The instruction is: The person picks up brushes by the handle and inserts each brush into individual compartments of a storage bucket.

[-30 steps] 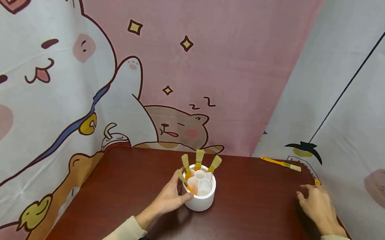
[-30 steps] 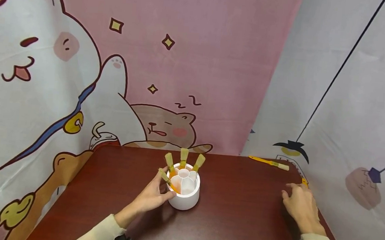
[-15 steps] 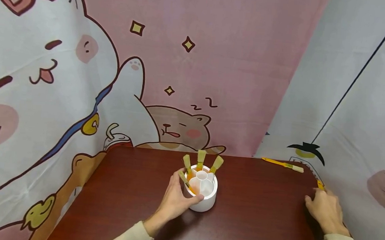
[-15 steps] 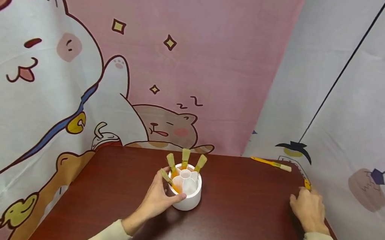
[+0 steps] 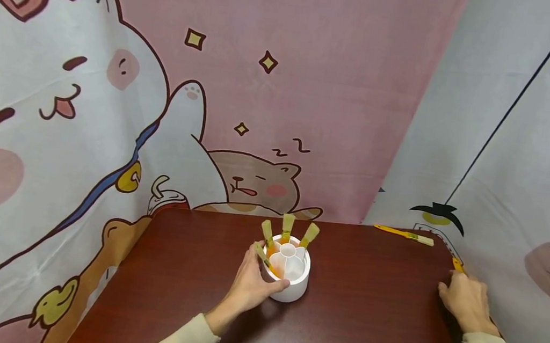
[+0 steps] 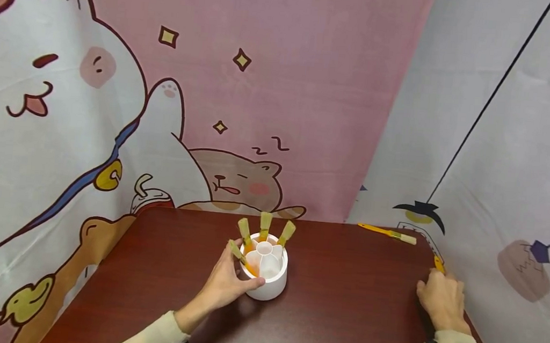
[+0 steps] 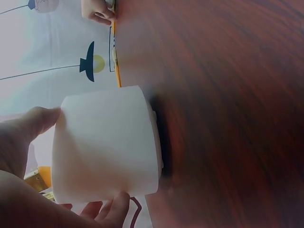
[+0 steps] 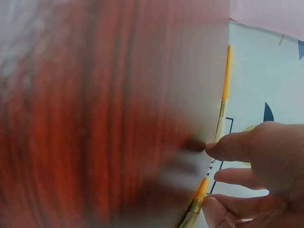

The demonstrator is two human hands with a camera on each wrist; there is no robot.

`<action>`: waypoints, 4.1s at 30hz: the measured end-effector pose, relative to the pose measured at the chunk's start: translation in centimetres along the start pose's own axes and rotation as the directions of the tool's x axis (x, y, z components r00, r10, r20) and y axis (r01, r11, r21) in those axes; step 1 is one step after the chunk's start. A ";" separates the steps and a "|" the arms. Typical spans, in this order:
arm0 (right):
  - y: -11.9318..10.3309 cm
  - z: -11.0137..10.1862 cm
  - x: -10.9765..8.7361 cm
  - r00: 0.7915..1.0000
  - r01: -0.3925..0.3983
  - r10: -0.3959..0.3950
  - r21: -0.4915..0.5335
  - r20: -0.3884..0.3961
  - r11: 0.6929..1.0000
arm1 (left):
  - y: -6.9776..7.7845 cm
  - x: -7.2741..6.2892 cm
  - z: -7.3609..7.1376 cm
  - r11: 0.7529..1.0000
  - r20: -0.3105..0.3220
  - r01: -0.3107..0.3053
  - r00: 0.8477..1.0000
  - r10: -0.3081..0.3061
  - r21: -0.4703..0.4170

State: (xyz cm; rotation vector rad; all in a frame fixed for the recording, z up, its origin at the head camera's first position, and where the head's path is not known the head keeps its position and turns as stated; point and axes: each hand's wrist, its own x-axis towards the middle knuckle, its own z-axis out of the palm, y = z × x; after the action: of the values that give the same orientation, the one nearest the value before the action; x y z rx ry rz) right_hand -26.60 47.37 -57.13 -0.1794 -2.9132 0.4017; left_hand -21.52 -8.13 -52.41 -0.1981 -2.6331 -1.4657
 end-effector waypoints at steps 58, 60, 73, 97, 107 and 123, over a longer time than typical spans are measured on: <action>-2.8 -0.4 -1.3 0.987 0.087 -0.110 0.192 0.116 0.978 | -0.9 0.4 -0.8 0.997 0.075 -0.062 0.995 0.065 -0.042; -3.1 -0.6 -1.5 0.989 0.097 -0.116 0.186 0.093 0.978 | -1.1 0.5 -0.9 0.996 0.083 -0.072 0.994 0.075 -0.047; -6.0 -1.3 -2.7 0.997 0.056 -0.067 0.290 0.027 0.955 | -1.3 0.8 -1.3 0.993 0.123 -0.080 0.988 0.090 -0.088; -11.0 -3.2 -4.0 0.988 0.137 -0.099 0.362 -0.122 0.922 | -1.2 0.9 -1.4 0.989 0.158 -0.073 0.983 0.094 -0.130; -12.6 -4.3 -4.6 0.989 0.141 -0.104 0.420 -0.109 0.896 | -1.2 1.1 -1.4 0.988 0.154 -0.078 0.983 0.099 -0.134; -15.9 -5.8 -5.5 0.958 0.274 -0.186 0.518 -0.216 0.810 | -1.2 1.1 -1.4 0.984 0.168 -0.064 0.981 0.092 -0.165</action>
State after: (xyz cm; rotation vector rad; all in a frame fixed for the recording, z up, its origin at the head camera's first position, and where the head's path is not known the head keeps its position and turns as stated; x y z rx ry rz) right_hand -21.48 32.84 -48.17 0.2209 -2.4965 1.0910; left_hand -22.70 -9.85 -52.48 -0.4617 -2.6043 -1.7040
